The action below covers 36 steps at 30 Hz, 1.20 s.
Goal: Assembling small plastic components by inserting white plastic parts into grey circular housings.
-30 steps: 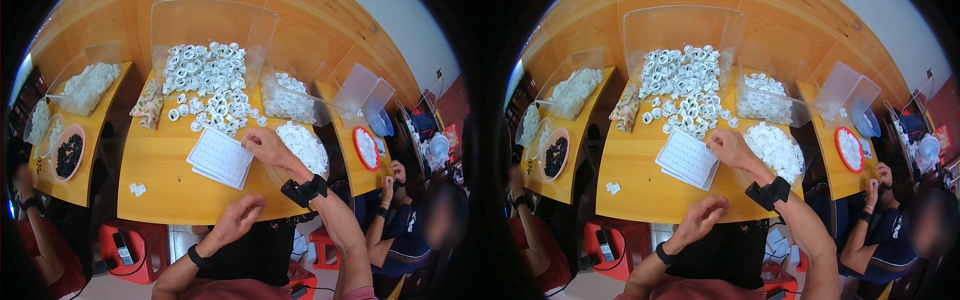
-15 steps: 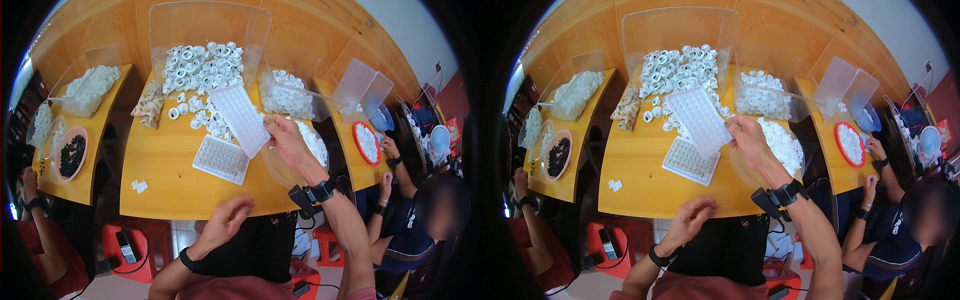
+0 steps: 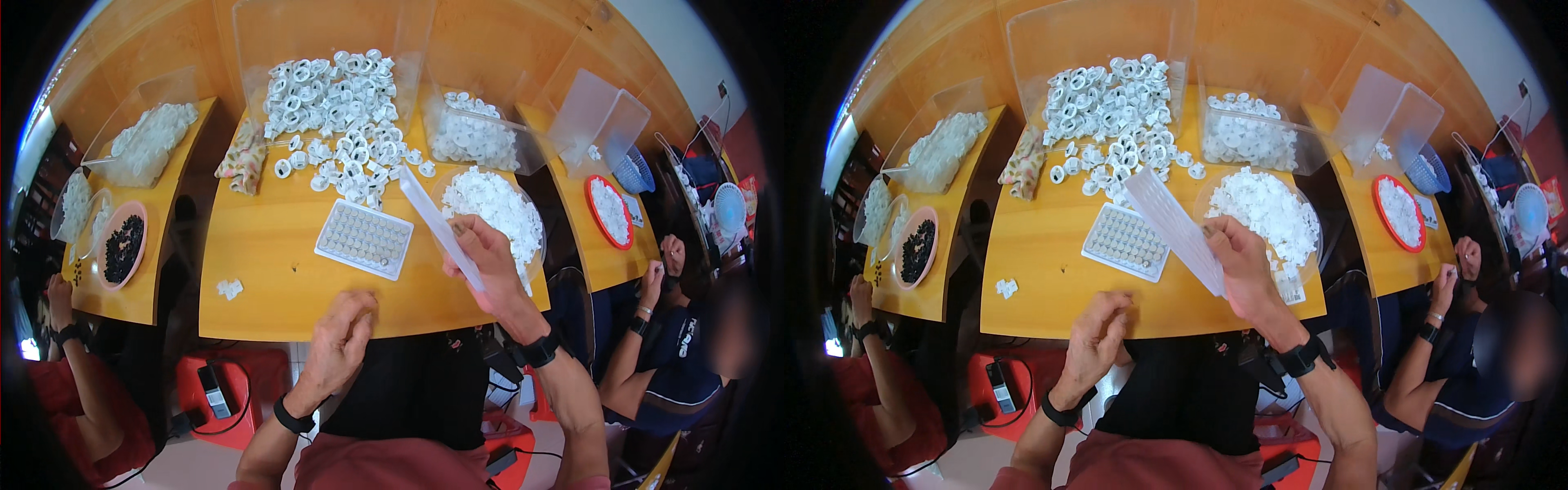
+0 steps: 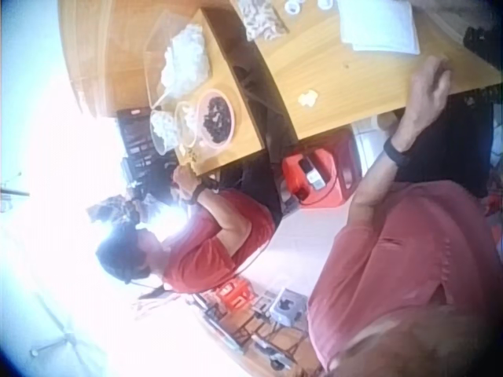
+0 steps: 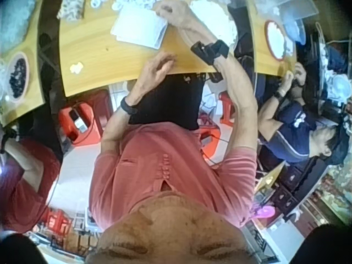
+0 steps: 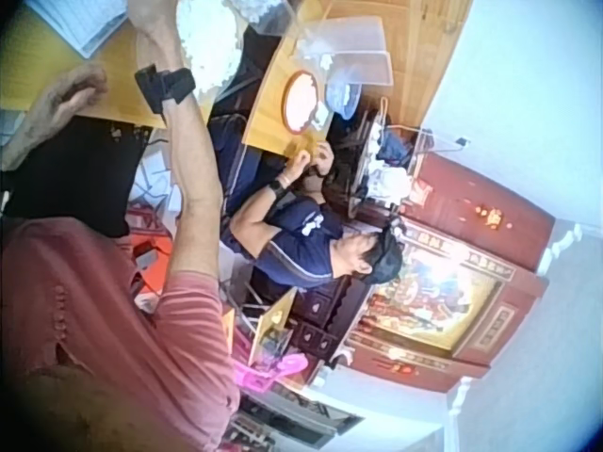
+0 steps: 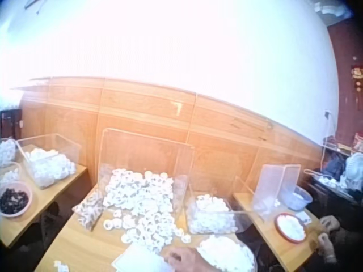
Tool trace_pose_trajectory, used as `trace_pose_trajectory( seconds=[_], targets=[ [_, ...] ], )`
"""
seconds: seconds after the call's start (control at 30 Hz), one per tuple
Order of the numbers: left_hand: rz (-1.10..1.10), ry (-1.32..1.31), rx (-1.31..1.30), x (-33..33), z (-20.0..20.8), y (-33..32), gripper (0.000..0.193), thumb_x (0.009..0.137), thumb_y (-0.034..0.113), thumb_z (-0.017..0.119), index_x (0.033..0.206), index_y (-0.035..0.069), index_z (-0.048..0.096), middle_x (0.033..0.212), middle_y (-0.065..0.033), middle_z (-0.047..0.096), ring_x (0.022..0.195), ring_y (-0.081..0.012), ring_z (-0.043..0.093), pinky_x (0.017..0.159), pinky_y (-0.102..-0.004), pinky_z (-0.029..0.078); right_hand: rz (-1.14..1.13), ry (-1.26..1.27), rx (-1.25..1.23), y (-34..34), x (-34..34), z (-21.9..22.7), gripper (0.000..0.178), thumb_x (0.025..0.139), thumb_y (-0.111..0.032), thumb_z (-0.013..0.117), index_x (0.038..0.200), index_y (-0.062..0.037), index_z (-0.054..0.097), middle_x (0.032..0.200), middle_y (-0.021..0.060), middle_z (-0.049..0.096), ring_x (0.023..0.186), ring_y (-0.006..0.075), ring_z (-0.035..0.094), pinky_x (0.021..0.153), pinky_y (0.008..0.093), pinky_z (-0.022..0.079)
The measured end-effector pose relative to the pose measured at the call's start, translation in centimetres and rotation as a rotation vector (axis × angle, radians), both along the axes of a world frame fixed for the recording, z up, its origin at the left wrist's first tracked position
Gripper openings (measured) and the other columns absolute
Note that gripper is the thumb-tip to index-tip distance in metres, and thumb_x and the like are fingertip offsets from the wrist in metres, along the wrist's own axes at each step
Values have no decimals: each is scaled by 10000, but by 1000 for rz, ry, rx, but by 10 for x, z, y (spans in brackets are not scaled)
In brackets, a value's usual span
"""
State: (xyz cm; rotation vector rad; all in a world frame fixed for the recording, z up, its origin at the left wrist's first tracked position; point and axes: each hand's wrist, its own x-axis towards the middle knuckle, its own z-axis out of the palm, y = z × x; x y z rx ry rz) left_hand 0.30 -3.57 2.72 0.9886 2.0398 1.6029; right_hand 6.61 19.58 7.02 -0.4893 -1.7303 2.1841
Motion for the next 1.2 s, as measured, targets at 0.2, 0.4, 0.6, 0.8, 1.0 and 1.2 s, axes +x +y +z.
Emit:
trace_pose_trajectory(
  seconds=[0.2, 0.4, 0.6, 0.8, 1.0, 1.2],
  targets=[
    [71, 457, -57, -12, -7, 2, 241, 811, -26, 538, 1049, -54, 555, 1206, -228, 504, 1051, -380, 492, 888, -417, 435, 63, -26, -297, -24, 36, -20, 215, 956, -241, 539, 1032, -40, 545, 733, 5, 523, 599, 89, 510, 565, 258, 411],
    [43, 568, -91, -19, -8, 10, 249, 788, -32, 561, 1034, -72, 556, 1210, -247, 496, 1067, -416, 466, 909, -445, 419, 45, -75, -94, -26, 61, -36, 155, 930, -142, 574, 993, -2, 593, 866, -29, 566, 778, 31, 493, 689, 186, 403],
    [13, 617, -146, -19, 1, 16, 246, 787, -29, 570, 1030, -68, 562, 1207, -252, 495, 1059, -425, 462, 896, -449, 423, 140, -49, -42, -22, 67, -44, 145, 922, -145, 589, 982, -13, 604, 840, -46, 549, 740, 22, 457, 661, 170, 380],
    [18, 621, -155, -21, 1, 18, 250, 781, -28, 573, 1029, -61, 567, 1194, -247, 501, 1052, -425, 460, 891, -453, 424, 148, -65, -66, -19, 65, -47, 148, 927, -157, 586, 981, -20, 602, 826, -51, 537, 735, 16, 445, 643, 163, 372],
    [36, 669, -136, -29, -7, 19, 265, 769, -17, 590, 1032, -46, 574, 1185, -221, 504, 1038, -412, 459, 885, -439, 427, 149, -72, -56, -20, 63, -47, 148, 935, -147, 572, 984, -9, 598, 830, -42, 538, 746, 21, 452, 664, 171, 375],
    [55, 696, -129, -34, -9, 18, 285, 764, -8, 594, 1048, -36, 579, 1184, -207, 500, 1041, -408, 450, 896, -432, 422, 117, -67, -93, -23, 62, -40, 143, 931, -132, 576, 979, 2, 597, 845, -35, 554, 766, 25, 473, 688, 180, 392]
  ],
)
